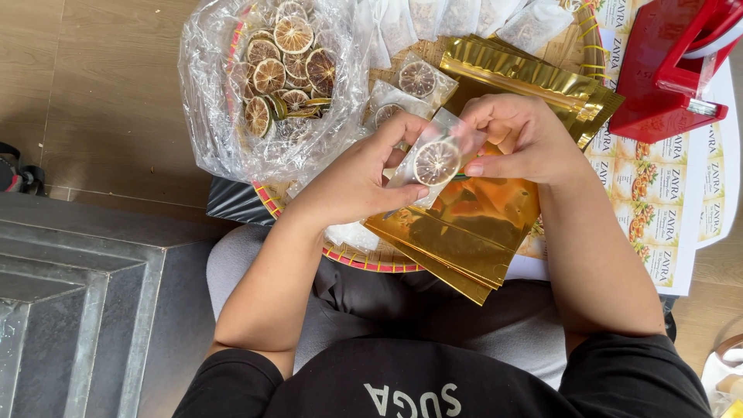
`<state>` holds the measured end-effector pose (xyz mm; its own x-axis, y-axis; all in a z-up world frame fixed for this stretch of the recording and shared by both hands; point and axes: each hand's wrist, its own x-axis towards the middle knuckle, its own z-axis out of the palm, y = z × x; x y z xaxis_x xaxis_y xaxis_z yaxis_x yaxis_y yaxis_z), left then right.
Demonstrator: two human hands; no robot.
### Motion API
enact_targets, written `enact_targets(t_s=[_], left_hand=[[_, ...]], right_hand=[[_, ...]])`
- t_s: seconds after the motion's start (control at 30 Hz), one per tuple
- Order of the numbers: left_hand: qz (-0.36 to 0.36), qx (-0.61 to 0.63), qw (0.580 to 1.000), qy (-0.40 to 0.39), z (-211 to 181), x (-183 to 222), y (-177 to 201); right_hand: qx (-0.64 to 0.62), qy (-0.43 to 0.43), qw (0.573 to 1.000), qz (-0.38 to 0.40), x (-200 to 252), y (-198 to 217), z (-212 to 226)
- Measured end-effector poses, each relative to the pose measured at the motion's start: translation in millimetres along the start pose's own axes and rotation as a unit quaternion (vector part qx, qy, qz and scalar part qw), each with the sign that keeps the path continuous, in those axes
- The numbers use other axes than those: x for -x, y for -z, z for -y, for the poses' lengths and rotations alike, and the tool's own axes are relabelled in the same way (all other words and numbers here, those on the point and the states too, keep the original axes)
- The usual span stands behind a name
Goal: Assembling tea kits by placing a tea bag and a dried lemon slice into a small plastic bag.
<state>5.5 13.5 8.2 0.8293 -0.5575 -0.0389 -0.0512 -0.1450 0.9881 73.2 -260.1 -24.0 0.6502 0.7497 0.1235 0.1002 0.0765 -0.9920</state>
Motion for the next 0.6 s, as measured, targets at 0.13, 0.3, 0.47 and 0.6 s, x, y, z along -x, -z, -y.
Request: enact_targets(t_s=[0.13,0.3,0.47,0.6], left_hand=[[0.013,-0.011,1.0,0.003,1,0,1],[0.013,0.06,0.998,-0.03,23,-5,0],[0.019,0.056,0.998,-0.029,23,-7,0],[0.023,0.062,0.997,-0.035,25,-6,-1]], right_hand=[[0.002,-0.028,1.0,-0.009,-2,-3,6],[-0.032,0.063,0.998,-0.001,-8,-6,-7],[-0.014,0.065,0.998,0.003,-13,-12,9],[-0.003,0.067,0.998,0.012,-14,-14,10]])
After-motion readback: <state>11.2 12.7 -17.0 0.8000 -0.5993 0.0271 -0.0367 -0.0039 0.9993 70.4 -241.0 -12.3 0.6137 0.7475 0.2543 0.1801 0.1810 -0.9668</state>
